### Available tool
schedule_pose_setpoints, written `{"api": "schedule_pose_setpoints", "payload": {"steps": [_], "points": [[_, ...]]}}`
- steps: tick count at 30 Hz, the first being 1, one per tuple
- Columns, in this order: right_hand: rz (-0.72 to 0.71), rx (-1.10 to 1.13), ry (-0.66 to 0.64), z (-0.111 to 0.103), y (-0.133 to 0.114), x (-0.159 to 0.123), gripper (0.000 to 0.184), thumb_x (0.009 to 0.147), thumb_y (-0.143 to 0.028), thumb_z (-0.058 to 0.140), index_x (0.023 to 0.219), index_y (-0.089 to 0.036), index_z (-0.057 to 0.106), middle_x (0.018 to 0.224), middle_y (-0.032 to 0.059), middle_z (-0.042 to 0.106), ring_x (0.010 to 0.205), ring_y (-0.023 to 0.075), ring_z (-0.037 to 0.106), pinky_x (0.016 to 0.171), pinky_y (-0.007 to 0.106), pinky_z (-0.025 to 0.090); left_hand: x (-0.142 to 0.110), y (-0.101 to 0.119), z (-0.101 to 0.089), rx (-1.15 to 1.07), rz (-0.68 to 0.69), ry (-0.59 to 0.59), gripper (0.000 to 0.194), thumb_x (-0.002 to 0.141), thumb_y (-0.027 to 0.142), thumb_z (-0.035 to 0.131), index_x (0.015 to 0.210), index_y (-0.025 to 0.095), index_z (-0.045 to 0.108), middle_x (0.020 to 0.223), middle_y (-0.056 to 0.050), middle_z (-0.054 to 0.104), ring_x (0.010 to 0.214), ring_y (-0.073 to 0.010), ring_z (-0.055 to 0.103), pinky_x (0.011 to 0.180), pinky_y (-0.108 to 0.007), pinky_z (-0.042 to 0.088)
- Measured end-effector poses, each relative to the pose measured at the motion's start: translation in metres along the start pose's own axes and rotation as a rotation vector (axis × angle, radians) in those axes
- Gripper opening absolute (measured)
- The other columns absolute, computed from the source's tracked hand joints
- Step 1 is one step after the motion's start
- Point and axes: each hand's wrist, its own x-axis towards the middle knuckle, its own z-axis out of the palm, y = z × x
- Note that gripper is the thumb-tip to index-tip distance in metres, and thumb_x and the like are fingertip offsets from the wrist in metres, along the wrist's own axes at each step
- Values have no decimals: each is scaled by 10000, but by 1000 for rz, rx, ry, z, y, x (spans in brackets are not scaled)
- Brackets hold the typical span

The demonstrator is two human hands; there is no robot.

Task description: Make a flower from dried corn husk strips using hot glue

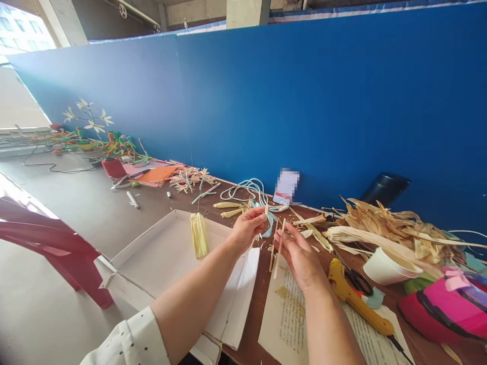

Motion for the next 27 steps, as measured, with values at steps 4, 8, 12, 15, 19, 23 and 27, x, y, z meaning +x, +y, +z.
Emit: {"api": "schedule_pose_setpoints", "payload": {"steps": [4,8,12,15,19,23,27], "points": [[4,-128,-67,0,9,1,443,652,-334,809,1072,-279,681,1151,44,669,1126,229,594,928,323,513,0,-1,-1,25,-10,-4,521,611,355,784,1052,107,658,629,29,478,535,-38,377,524,-201,272],[-116,-197,-69,-1,3,0,396,679,-369,782,1052,-267,700,1169,60,658,1106,242,599,867,338,541,2,-3,-3,49,1,-16,503,628,349,773,1057,112,657,624,33,473,532,-36,375,527,-202,282],[-227,-190,44,0,-14,-4,406,650,-410,773,1021,-253,715,1049,50,689,752,164,646,543,250,542,0,-5,-1,116,-45,-58,478,628,342,774,1036,119,661,704,11,538,558,-38,413,545,-207,302],[-204,-184,61,1,-21,-7,405,623,-447,775,958,-222,739,868,48,689,516,84,491,343,178,351,-4,-6,2,157,-72,-152,513,630,350,773,1077,129,652,666,37,487,538,-32,381,534,-210,273],[-110,-202,31,3,-20,-8,362,618,-496,771,823,-197,752,731,40,651,474,66,401,320,169,261,-9,-7,5,220,-77,-237,552,657,358,754,1145,131,633,639,52,440,540,-35,350,536,-217,239],[-108,-182,19,4,-17,-7,337,593,-476,790,770,-195,732,771,36,660,475,64,394,318,171,248,-9,-10,6,307,-63,-274,527,688,341,723,1161,125,634,675,35,471,574,-43,362,553,-222,243],[-118,-196,65,1,-17,-5,362,529,-419,824,798,-202,719,659,-8,612,451,62,378,323,174,253,-9,-14,4,375,-47,-319,499,698,319,715,1162,149,642,689,35,476,585,-45,373,576,-222,280]]}}
